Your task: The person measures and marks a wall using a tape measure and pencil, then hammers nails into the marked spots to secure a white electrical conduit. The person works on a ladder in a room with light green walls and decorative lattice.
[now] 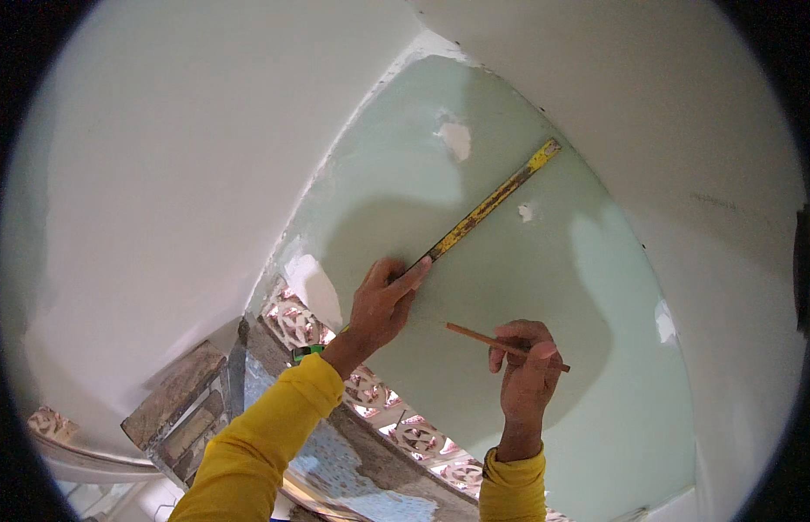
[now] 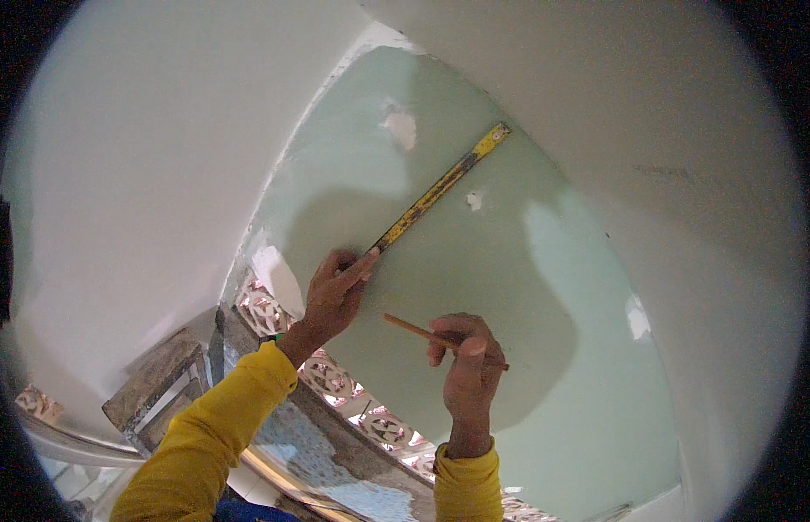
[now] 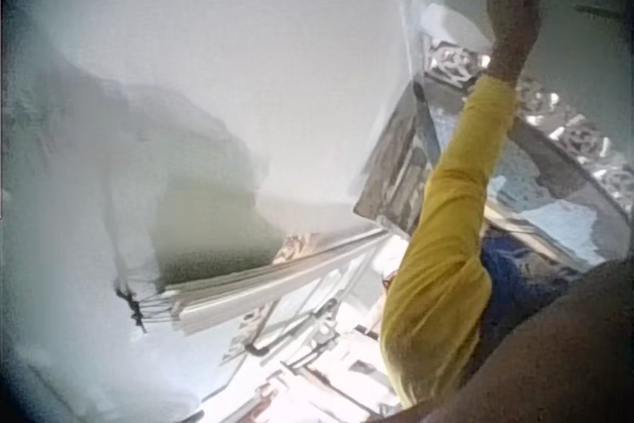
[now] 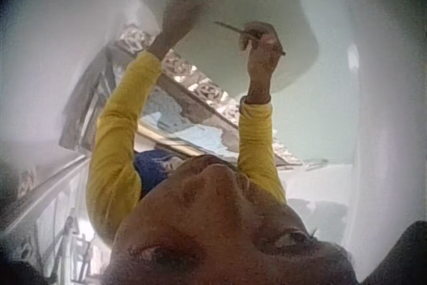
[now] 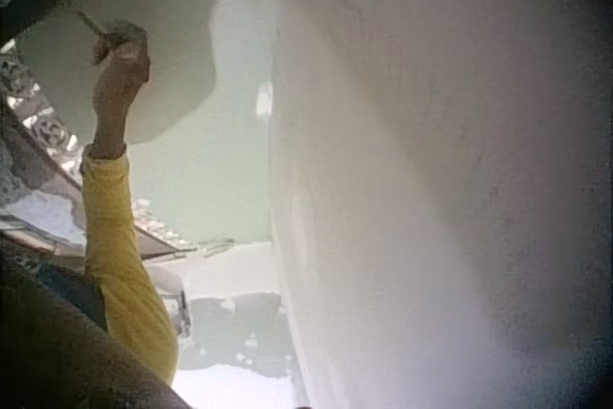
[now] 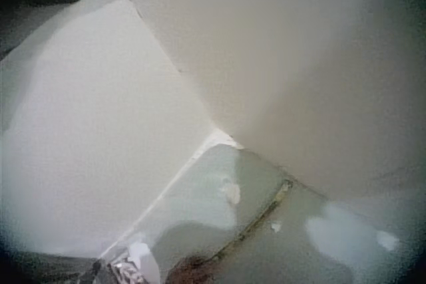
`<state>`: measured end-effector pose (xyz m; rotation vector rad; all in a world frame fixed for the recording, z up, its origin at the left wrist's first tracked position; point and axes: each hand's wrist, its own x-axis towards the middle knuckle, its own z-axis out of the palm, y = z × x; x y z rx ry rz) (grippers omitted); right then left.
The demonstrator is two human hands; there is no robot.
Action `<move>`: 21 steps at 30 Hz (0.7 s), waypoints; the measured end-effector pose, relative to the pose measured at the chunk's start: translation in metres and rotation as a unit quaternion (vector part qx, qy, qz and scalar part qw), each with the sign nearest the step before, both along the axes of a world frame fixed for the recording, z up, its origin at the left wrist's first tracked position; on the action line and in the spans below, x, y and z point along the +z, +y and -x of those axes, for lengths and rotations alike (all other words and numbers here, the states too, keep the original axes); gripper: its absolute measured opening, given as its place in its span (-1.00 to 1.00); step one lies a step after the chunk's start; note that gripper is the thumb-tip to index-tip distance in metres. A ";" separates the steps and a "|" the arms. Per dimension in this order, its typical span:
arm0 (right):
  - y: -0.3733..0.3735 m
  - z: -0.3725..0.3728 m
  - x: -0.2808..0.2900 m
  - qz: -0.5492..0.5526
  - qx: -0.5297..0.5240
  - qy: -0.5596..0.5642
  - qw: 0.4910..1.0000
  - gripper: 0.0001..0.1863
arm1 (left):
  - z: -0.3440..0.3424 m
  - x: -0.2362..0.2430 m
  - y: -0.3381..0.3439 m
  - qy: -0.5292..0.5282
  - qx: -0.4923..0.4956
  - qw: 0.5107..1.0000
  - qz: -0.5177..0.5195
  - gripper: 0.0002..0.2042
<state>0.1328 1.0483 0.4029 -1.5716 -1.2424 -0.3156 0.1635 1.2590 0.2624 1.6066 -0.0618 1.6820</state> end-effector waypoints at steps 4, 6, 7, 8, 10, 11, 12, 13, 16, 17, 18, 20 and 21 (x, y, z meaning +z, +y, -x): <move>-0.003 0.006 0.003 -0.001 0.010 -0.028 1.000 -0.20 | 0.000 0.007 -0.009 -0.001 -0.009 1.000 -0.013 -0.45; -0.006 0.007 0.003 -0.002 0.019 -0.034 0.999 -0.21 | -0.003 0.007 -0.013 -0.003 -0.007 1.000 -0.021 -0.45; -0.007 0.007 0.002 -0.002 0.019 -0.035 0.999 -0.21 | -0.004 0.007 -0.015 -0.004 -0.005 1.000 -0.024 -0.44; -0.008 0.007 0.003 -0.003 0.020 -0.036 0.999 -0.22 | -0.004 0.008 -0.016 -0.003 -0.012 1.000 -0.023 -0.45; -0.009 0.006 0.004 -0.004 0.023 -0.038 0.999 -0.22 | -0.004 0.008 -0.019 -0.001 -0.027 0.999 -0.020 -0.46; -0.010 0.006 0.005 -0.006 0.025 -0.039 0.999 -0.23 | -0.004 0.009 -0.020 -0.011 -0.026 0.999 -0.021 -0.46; -0.010 0.005 0.005 -0.007 0.027 -0.040 0.999 -0.23 | -0.005 0.009 -0.020 -0.022 -0.024 0.999 -0.022 -0.47; -0.010 0.004 0.006 -0.010 0.032 -0.045 0.998 -0.23 | -0.006 0.009 -0.021 -0.033 -0.022 0.999 -0.024 -0.47; -0.008 0.005 0.010 -0.012 0.042 -0.056 0.998 -0.25 | -0.007 0.009 -0.024 -0.048 -0.015 0.999 -0.022 -0.46; -0.007 0.008 0.012 -0.009 0.041 -0.059 0.997 -0.26 | -0.007 0.009 -0.026 -0.043 -0.007 0.999 -0.022 -0.46; -0.005 0.009 0.014 -0.007 0.040 -0.062 0.997 -0.27 | -0.007 0.009 -0.029 -0.038 0.001 0.999 -0.022 -0.46; -0.005 0.009 0.017 -0.002 0.042 -0.070 0.997 -0.28 | -0.007 0.010 -0.034 -0.033 0.004 0.999 -0.016 -0.46; -0.004 0.008 0.018 -0.001 0.043 -0.075 0.996 -0.29 | -0.008 0.010 -0.036 -0.033 0.000 0.999 -0.010 -0.46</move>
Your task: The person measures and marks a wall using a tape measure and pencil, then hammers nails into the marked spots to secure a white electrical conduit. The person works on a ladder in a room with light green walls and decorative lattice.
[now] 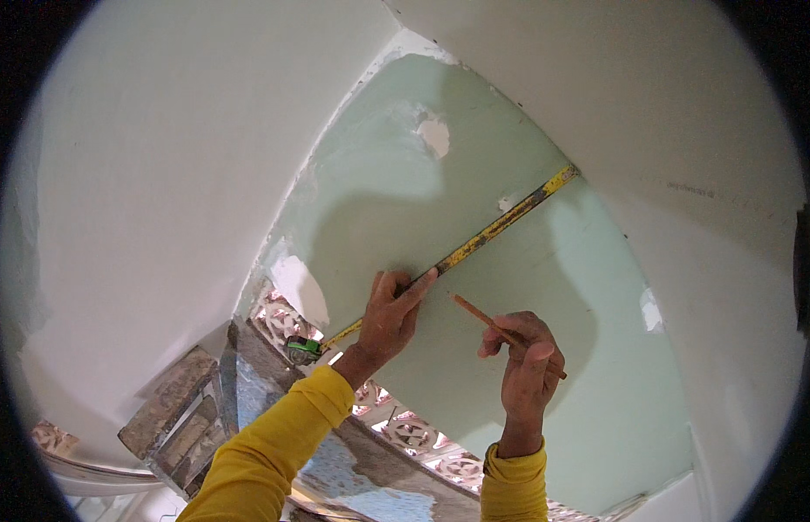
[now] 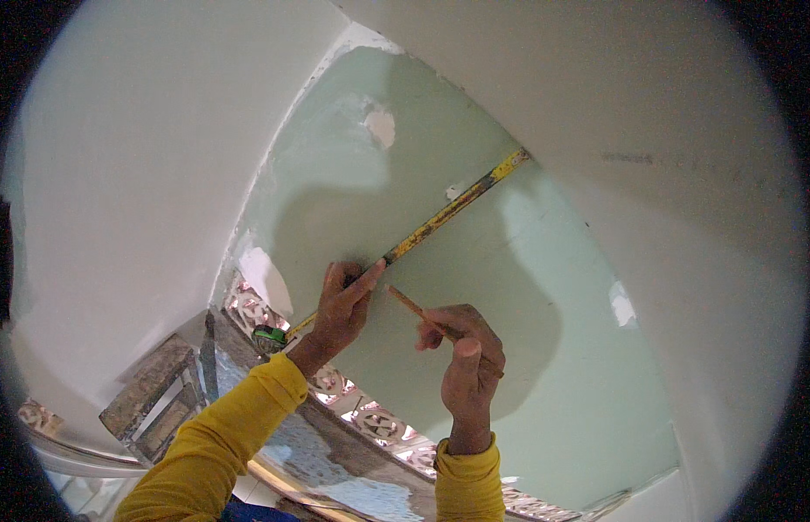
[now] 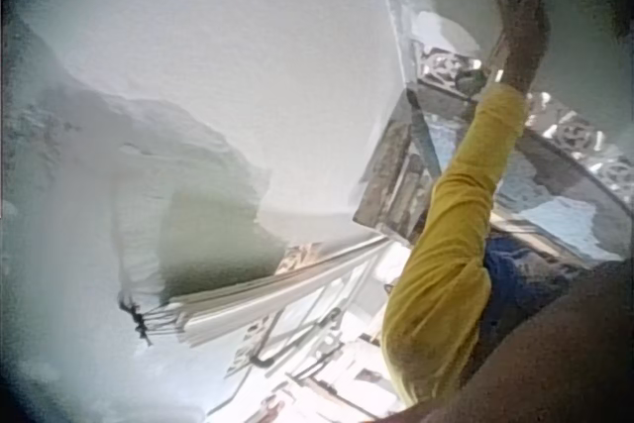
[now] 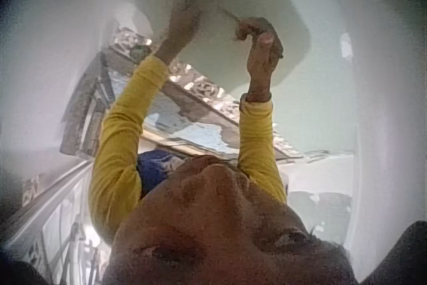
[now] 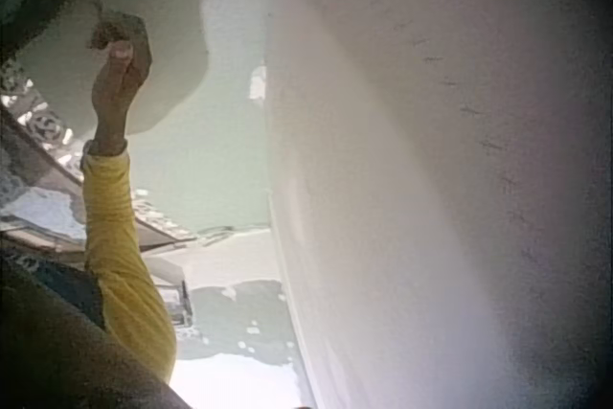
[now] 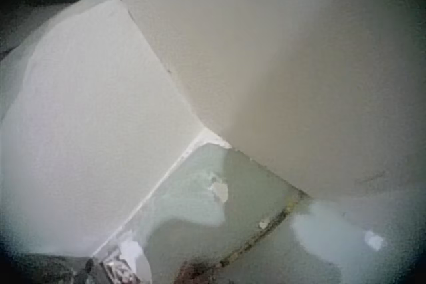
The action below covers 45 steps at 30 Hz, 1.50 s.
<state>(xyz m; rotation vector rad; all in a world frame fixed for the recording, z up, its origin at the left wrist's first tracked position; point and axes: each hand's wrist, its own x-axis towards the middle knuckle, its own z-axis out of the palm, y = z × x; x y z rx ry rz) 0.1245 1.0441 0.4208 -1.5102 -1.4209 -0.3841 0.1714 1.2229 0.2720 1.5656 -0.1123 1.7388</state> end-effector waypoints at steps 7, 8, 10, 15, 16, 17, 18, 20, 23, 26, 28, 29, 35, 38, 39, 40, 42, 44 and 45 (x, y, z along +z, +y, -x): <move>0.018 -0.005 0.003 -0.116 -0.060 -0.038 0.991 -0.64 | -0.009 0.002 -0.009 -0.025 -0.001 0.999 0.021 -0.40; 0.022 -0.006 0.002 -0.133 -0.090 -0.060 0.985 -0.71 | -0.010 0.002 -0.012 -0.019 -0.006 0.999 0.028 -0.40; 0.032 -0.013 0.000 -0.168 -0.121 -0.072 0.976 -0.80 | -0.009 0.001 -0.015 -0.007 -0.011 0.999 0.040 -0.39; 0.074 -0.019 -0.001 -0.229 -0.116 -0.037 0.966 -0.85 | -0.012 -0.006 -0.020 0.019 0.007 0.999 0.045 -0.38; 0.081 -0.021 0.002 -0.231 -0.109 -0.052 0.965 -0.84 | -0.014 -0.007 -0.020 0.024 0.012 0.999 0.047 -0.38; 0.087 -0.025 0.002 -0.229 -0.102 -0.065 0.966 -0.84 | -0.013 -0.007 -0.021 0.020 0.005 0.998 0.053 -0.39; 0.092 -0.027 0.000 -0.227 -0.094 -0.078 0.966 -0.83 | -0.013 -0.005 -0.022 0.015 -0.002 0.998 0.059 -0.39; 0.101 -0.028 -0.001 -0.217 -0.079 -0.079 0.970 -0.83 | -0.012 -0.005 -0.018 0.007 -0.003 0.998 0.063 -0.39; 0.115 -0.031 0.001 -0.198 -0.078 -0.112 0.971 -0.84 | -0.013 -0.005 -0.009 -0.006 0.006 0.998 0.069 -0.42; 0.130 -0.034 0.003 -0.185 -0.077 -0.152 0.968 -0.83 | -0.017 -0.008 0.002 -0.023 -0.001 0.995 0.094 -0.44; 0.137 -0.039 0.003 -0.174 -0.079 -0.175 0.966 -0.81 | -0.013 -0.005 0.008 -0.024 0.003 0.994 0.109 -0.44; 0.139 -0.041 0.003 -0.166 -0.079 -0.184 0.966 -0.81 | -0.010 -0.002 0.010 -0.033 0.012 0.993 0.109 -0.44; 0.160 -0.048 0.008 -0.189 -0.084 -0.206 0.956 -0.86 | -0.007 -0.002 0.020 -0.042 0.029 0.993 0.111 -0.42; 0.162 -0.046 0.012 -0.192 -0.109 -0.177 0.959 -0.85 | -0.011 -0.005 0.023 -0.027 0.004 0.994 0.109 -0.40; 0.162 -0.045 0.015 -0.188 -0.119 -0.167 0.961 -0.84 | -0.012 -0.005 0.025 -0.027 0.012 0.994 0.104 -0.39; 0.160 -0.045 0.018 -0.190 -0.109 -0.162 0.962 -0.84 | -0.013 -0.005 0.027 -0.026 0.020 0.995 0.099 -0.38; 0.149 -0.046 0.029 -0.191 -0.098 -0.157 0.964 -0.84 | -0.010 -0.003 0.026 -0.008 0.021 0.995 0.097 -0.37; 0.132 -0.048 0.045 -0.170 -0.128 -0.202 0.956 -0.83 | -0.010 -0.003 0.026 -0.002 0.018 0.995 0.097 -0.37; 0.125 -0.049 0.052 -0.161 -0.144 -0.225 0.950 -0.83 | -0.012 -0.002 0.026 -0.006 0.013 0.995 0.098 -0.37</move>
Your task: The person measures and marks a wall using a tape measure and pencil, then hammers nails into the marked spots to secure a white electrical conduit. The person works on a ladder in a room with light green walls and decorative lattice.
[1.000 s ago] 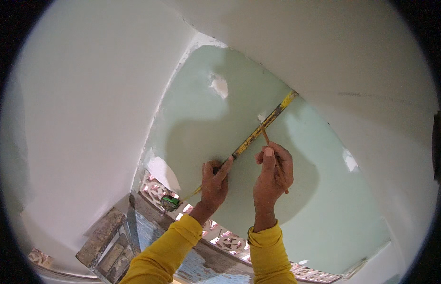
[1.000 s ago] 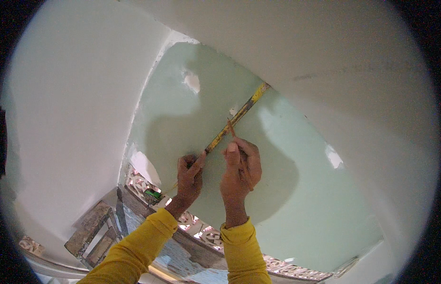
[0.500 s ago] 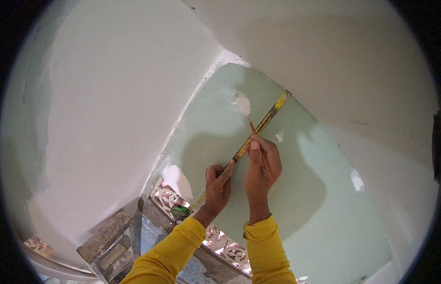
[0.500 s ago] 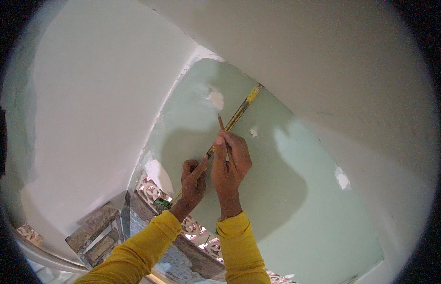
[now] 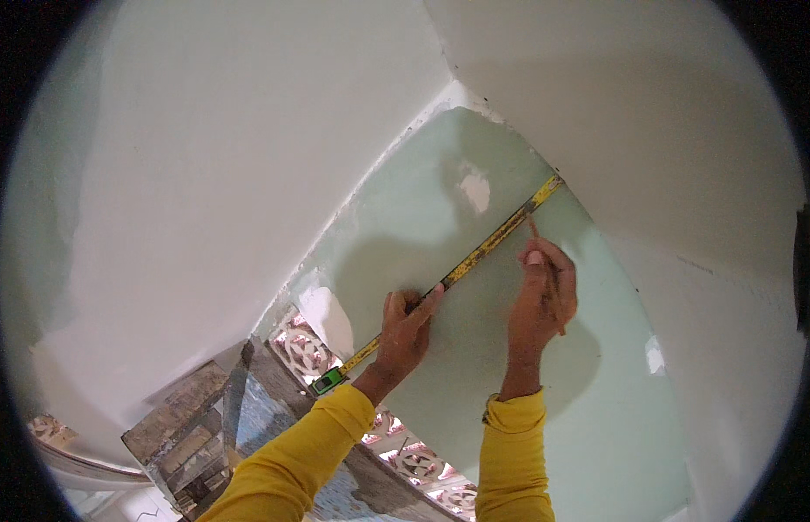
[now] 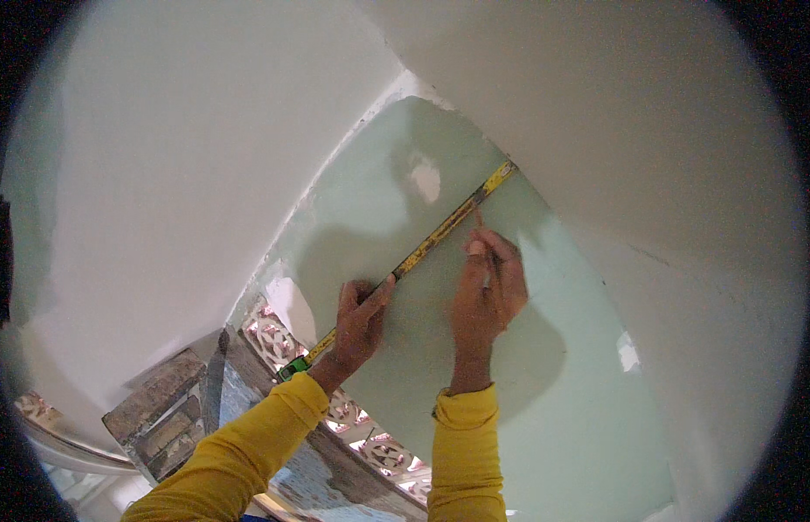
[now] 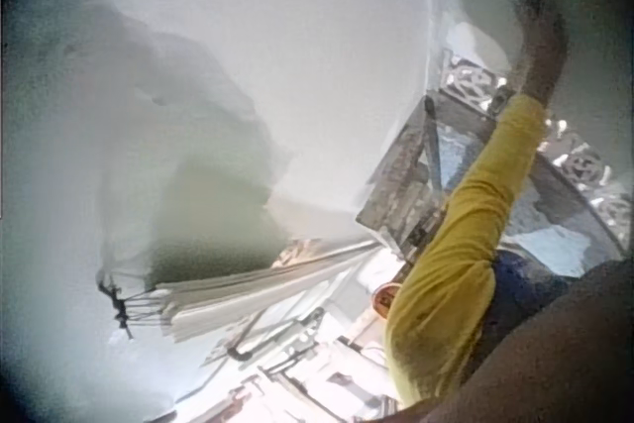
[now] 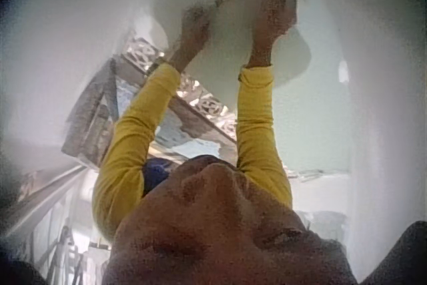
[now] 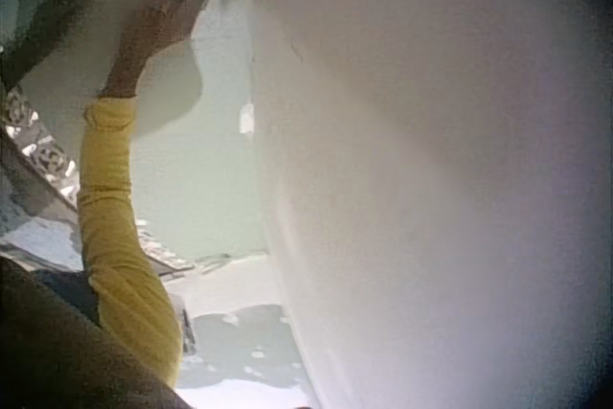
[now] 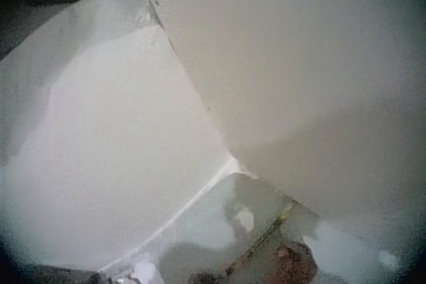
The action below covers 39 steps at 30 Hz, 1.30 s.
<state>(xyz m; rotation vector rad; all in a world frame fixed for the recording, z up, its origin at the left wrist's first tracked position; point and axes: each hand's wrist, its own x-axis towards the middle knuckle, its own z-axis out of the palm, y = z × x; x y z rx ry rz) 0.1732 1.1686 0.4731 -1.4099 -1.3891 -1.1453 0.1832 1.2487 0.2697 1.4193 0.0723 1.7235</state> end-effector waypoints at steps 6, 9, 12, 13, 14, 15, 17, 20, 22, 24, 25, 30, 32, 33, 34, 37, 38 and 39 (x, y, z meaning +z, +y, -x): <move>-0.005 -0.008 0.009 -0.011 -0.028 -0.021 0.999 -0.82 | -0.002 0.001 0.003 -0.021 0.008 1.000 -0.003 -0.36; 0.012 -0.003 -0.004 0.002 -0.070 -0.004 0.998 -0.81 | 0.001 0.004 0.001 -0.009 0.019 1.000 -0.009 -0.36; 0.032 -0.008 -0.018 0.011 -0.060 -0.059 0.996 -0.83 | 0.003 0.002 0.001 0.015 0.019 1.000 -0.011 -0.37; 0.039 -0.007 -0.022 0.015 -0.064 -0.060 0.996 -0.83 | 0.002 0.002 0.001 0.021 0.015 1.000 -0.010 -0.38; 0.046 -0.007 -0.024 0.009 -0.071 -0.083 0.994 -0.83 | 0.003 0.002 0.002 0.023 0.019 1.000 -0.011 -0.39; 0.053 -0.007 -0.026 0.003 -0.079 -0.105 0.991 -0.83 | 0.003 0.003 0.003 0.025 0.021 0.999 -0.012 -0.41; 0.065 -0.005 -0.028 -0.005 -0.079 -0.128 0.989 -0.82 | 0.001 0.003 0.002 0.016 0.024 0.999 -0.014 -0.44; 0.080 -0.001 -0.030 -0.013 -0.069 -0.119 0.990 -0.82 | -0.009 -0.001 0.000 -0.003 0.025 1.000 -0.014 -0.50; 0.088 -0.002 -0.031 -0.025 -0.082 -0.098 0.991 -0.83 | -0.013 -0.004 -0.001 0.000 0.029 1.000 -0.013 -0.54; 0.103 -0.004 -0.030 -0.048 -0.064 -0.098 0.992 -0.78 | -0.034 -0.014 0.004 -0.089 -0.164 0.976 0.114 -0.55; 0.108 -0.003 -0.029 -0.058 -0.057 -0.098 0.992 -0.75 | -0.041 -0.020 0.007 -0.092 -0.162 0.976 0.115 -0.56; 0.112 -0.009 -0.033 -0.045 -0.090 -0.078 0.992 -0.84 | -0.002 -0.001 -0.004 -0.003 -0.029 0.999 0.032 -0.62; 0.120 -0.011 -0.035 -0.053 -0.095 -0.082 0.991 -0.85 | -0.002 0.001 -0.002 -0.006 -0.049 0.998 0.046 -0.63; 0.126 -0.015 -0.036 -0.060 -0.096 -0.090 0.989 -0.85 | -0.005 0.000 0.000 -0.010 -0.046 0.998 0.047 -0.64; 0.130 -0.017 -0.037 -0.067 -0.098 -0.098 0.988 -0.85 | -0.006 -0.001 0.002 -0.014 -0.043 0.998 0.048 -0.64; 0.128 -0.023 -0.040 -0.068 -0.100 -0.058 0.991 -0.85 | 0.005 0.004 -0.002 0.012 -0.041 0.999 0.019 -0.63; 0.131 -0.021 -0.039 -0.075 -0.106 -0.067 0.989 -0.85 | 0.004 0.001 0.001 0.010 -0.035 0.999 0.009 -0.63; 0.133 -0.018 -0.037 -0.081 -0.113 -0.075 0.987 -0.83 | 0.001 -0.002 0.003 0.008 -0.030 1.000 -0.001 -0.62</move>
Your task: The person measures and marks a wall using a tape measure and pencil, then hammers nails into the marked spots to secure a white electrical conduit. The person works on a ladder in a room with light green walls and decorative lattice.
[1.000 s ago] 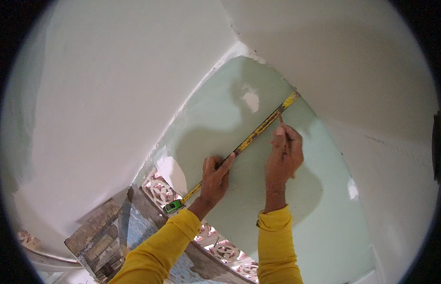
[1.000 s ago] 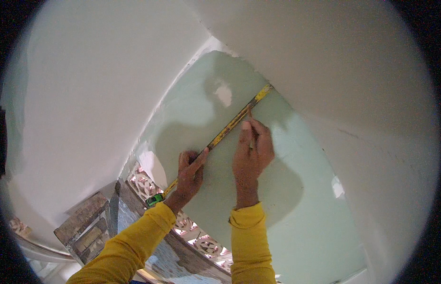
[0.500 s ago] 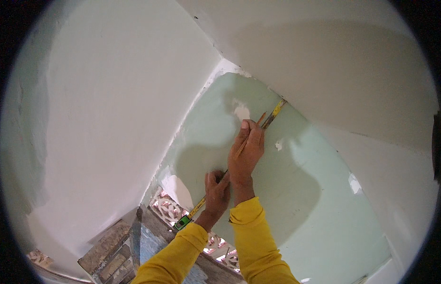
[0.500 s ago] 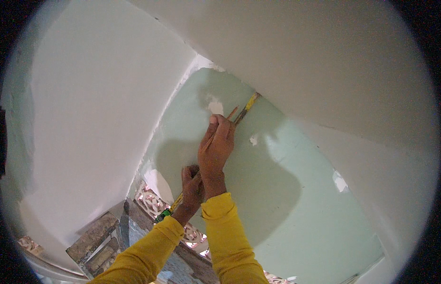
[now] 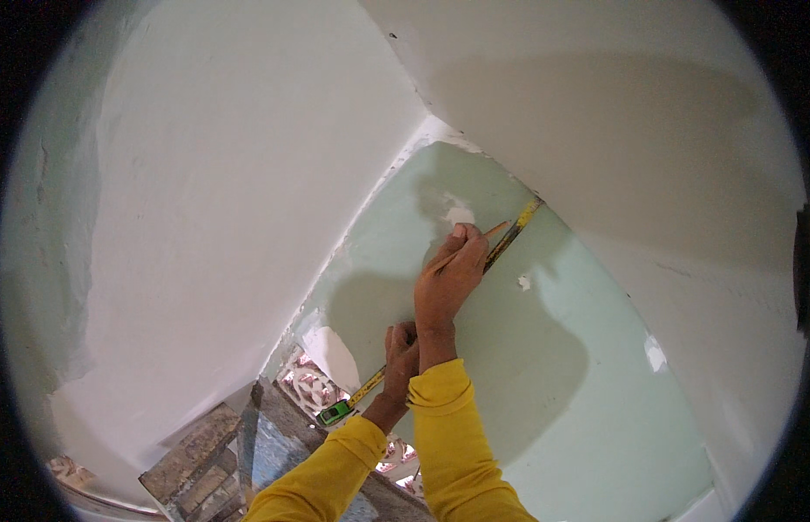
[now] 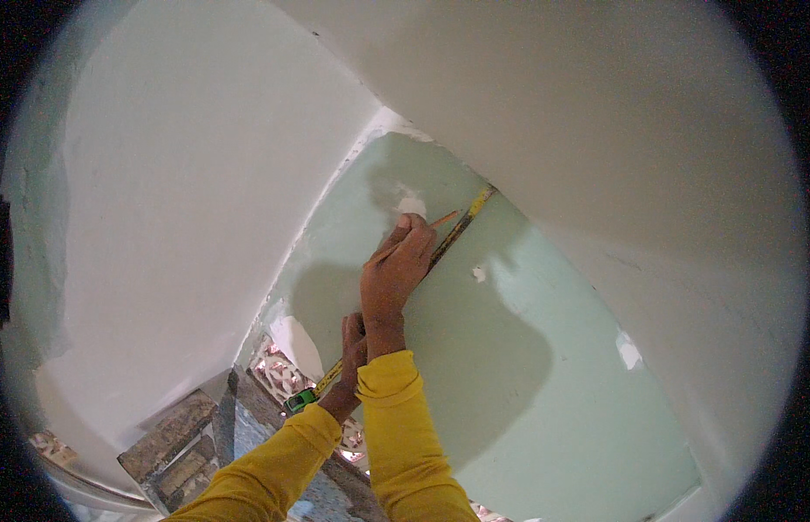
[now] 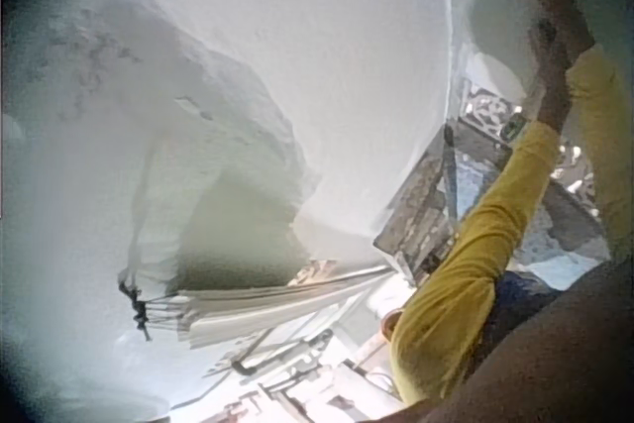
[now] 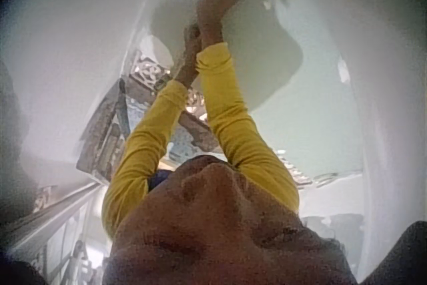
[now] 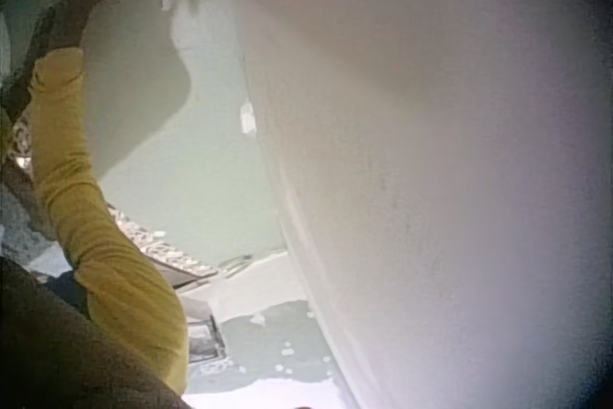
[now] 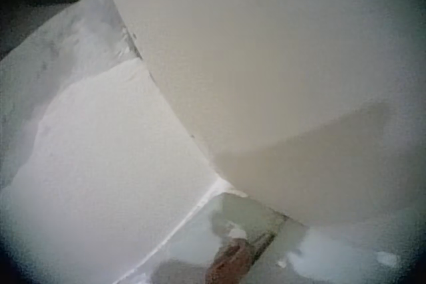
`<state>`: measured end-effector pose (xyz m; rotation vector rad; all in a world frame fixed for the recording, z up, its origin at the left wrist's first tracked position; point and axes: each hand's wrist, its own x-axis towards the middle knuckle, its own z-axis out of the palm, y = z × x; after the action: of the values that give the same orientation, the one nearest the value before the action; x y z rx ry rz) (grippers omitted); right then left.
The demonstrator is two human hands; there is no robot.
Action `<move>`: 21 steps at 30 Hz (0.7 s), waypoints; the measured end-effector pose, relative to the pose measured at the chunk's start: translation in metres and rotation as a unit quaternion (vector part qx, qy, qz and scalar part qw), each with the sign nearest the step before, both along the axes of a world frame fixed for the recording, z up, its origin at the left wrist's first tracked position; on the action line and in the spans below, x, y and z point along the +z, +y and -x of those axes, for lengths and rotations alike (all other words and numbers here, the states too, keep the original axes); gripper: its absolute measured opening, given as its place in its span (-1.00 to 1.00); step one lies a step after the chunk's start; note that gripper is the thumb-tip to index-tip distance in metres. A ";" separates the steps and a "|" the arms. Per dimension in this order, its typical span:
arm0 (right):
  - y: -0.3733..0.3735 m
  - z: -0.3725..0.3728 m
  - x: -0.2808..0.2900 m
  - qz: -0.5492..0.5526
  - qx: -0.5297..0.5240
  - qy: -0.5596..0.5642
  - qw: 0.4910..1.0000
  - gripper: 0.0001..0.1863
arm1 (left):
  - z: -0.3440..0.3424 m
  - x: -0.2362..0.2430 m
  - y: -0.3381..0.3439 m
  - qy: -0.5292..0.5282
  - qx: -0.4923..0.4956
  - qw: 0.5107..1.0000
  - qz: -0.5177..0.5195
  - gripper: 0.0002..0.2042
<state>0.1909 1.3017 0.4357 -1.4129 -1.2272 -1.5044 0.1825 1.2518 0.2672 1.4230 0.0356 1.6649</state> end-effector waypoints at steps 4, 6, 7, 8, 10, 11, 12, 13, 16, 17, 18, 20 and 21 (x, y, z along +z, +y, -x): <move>-0.002 -0.001 0.003 0.001 -0.037 0.008 0.999 -0.80 | 0.003 0.001 -0.001 -0.017 -0.019 1.000 -0.002 -0.60; -0.002 0.004 0.004 -0.004 -0.029 0.009 1.000 -0.79 | 0.007 0.005 -0.001 -0.030 -0.034 0.999 0.012 -0.58; -0.002 0.005 0.004 -0.007 -0.025 0.009 1.000 -0.78 | 0.008 0.006 -0.001 -0.037 -0.042 0.998 0.019 -0.58; -0.002 0.004 0.004 -0.004 -0.013 0.015 1.000 -0.79 | 0.006 0.005 0.000 -0.028 -0.034 0.999 0.012 -0.57; -0.002 0.002 0.003 0.002 0.012 0.026 1.000 -0.80 | -0.001 -0.001 0.004 -0.010 -0.017 1.000 -0.003 -0.56; -0.002 0.001 0.004 0.002 0.006 0.027 1.000 -0.79 | -0.003 -0.002 0.004 -0.015 -0.014 1.000 -0.009 -0.56; -0.003 0.001 0.004 0.002 0.000 0.027 1.000 -0.79 | -0.004 -0.004 0.005 -0.020 -0.010 1.000 -0.016 -0.56; -0.003 0.000 0.004 0.001 -0.006 0.027 1.000 -0.78 | -0.005 -0.005 0.005 -0.025 -0.006 0.999 -0.022 -0.56; -0.007 -0.007 0.004 -0.004 -0.008 0.030 1.000 -0.78 | -0.007 -0.004 0.000 -0.016 0.006 1.000 -0.022 -0.58; -0.005 -0.005 0.004 -0.005 -0.008 0.030 0.999 -0.78 | -0.006 -0.004 0.001 -0.015 0.006 1.000 -0.020 -0.58; -0.005 -0.002 0.004 -0.005 -0.009 0.031 0.999 -0.78 | -0.006 -0.004 0.002 -0.015 0.006 1.000 -0.018 -0.58; -0.004 0.001 0.005 -0.003 -0.012 0.035 0.999 -0.78 | -0.007 -0.005 0.004 -0.007 0.010 1.000 -0.017 -0.59; -0.003 0.001 0.006 0.000 -0.015 0.038 0.999 -0.78 | -0.008 -0.007 0.004 0.000 0.014 1.000 -0.019 -0.59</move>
<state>0.1896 1.2982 0.4416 -1.4813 -1.1653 -1.4559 0.1907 1.2561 0.2604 1.4577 0.0245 1.6970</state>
